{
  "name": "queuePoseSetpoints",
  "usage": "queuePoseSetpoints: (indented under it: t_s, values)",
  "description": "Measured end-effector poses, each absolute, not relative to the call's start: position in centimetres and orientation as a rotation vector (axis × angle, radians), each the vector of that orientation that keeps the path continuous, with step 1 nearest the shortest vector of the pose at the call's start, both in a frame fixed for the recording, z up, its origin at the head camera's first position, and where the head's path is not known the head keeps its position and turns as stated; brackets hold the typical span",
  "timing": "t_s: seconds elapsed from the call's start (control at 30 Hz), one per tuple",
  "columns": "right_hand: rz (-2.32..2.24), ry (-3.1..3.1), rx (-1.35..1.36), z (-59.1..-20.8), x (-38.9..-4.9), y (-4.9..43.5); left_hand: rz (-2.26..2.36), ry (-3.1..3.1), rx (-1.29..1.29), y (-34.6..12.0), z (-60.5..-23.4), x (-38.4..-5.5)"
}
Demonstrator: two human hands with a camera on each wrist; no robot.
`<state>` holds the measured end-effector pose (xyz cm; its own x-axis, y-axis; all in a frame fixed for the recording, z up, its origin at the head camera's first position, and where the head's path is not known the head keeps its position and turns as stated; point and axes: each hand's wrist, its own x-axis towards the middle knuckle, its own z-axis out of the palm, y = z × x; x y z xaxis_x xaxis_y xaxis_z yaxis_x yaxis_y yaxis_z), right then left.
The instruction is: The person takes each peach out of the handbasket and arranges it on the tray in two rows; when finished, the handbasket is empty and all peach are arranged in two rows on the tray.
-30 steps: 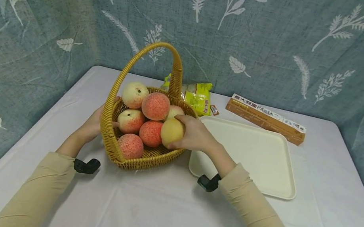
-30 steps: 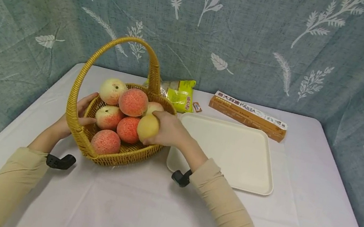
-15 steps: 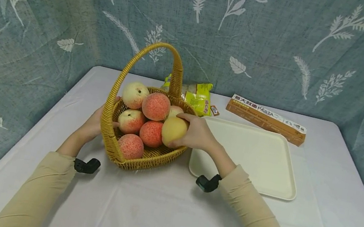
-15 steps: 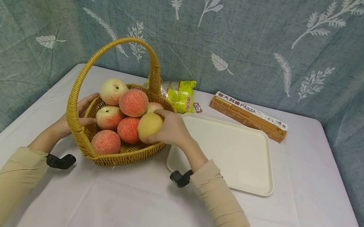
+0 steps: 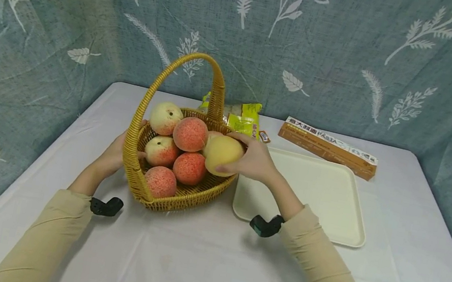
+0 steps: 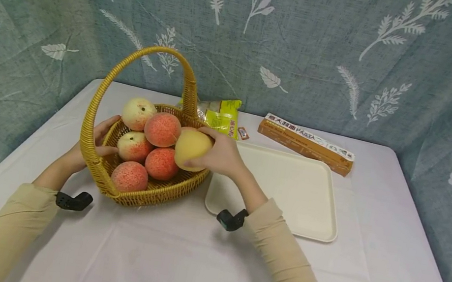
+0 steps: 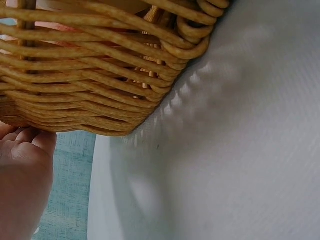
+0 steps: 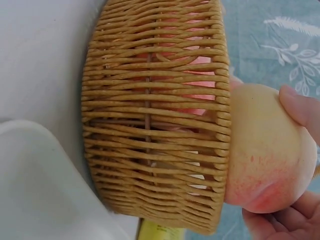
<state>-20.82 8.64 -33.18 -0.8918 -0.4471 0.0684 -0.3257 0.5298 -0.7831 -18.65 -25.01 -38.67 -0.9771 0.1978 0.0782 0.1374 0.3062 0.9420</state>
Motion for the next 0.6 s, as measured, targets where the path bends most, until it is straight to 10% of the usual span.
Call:
queuePoseSetpoints:
  t_s: [0.6]
  values:
    - [-1.518, 2.642, -0.545, -31.9, -21.3, 11.8, 1.831, 2.457, 0.297, -25.0, -38.5, -18.8]
